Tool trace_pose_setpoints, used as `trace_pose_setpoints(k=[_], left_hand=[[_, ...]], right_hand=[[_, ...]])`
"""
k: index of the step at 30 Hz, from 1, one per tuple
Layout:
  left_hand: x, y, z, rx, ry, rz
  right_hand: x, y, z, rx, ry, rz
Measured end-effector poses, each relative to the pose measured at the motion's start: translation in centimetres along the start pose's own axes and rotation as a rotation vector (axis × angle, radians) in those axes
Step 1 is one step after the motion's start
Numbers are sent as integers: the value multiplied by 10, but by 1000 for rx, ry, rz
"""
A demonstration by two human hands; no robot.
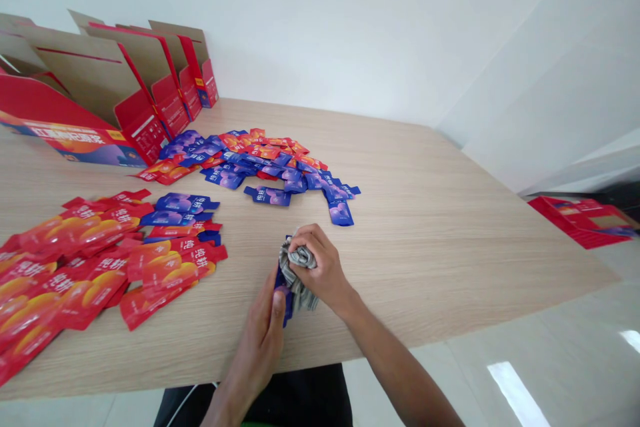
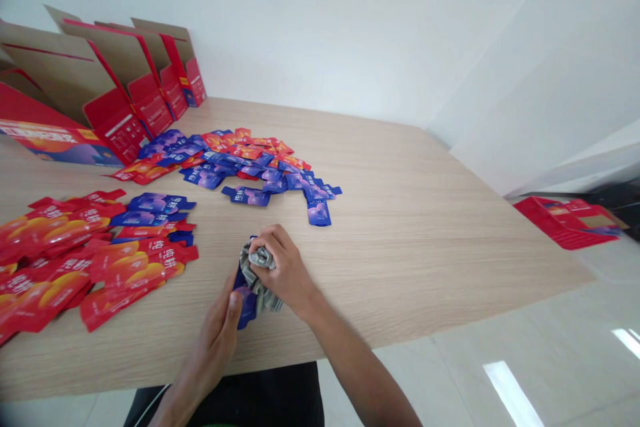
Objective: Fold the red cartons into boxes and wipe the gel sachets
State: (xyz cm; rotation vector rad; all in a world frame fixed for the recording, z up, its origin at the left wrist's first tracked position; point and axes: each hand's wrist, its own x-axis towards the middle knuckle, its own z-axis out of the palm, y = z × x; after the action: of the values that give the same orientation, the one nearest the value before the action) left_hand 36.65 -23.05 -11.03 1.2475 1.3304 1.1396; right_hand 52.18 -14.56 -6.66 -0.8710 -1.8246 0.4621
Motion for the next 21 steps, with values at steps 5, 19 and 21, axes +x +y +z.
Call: trace_pose_setpoints(k=[5,19,21], left_hand=[[0,12,6,7,-7,-138],[18,8,-7,-140,115,-282],[19,3,-2,-32,176,-205]], right_hand=[[4,3,-4,-60,156,94],[4,6,-3,105,-31,346],[3,2,1,140,-25,349]])
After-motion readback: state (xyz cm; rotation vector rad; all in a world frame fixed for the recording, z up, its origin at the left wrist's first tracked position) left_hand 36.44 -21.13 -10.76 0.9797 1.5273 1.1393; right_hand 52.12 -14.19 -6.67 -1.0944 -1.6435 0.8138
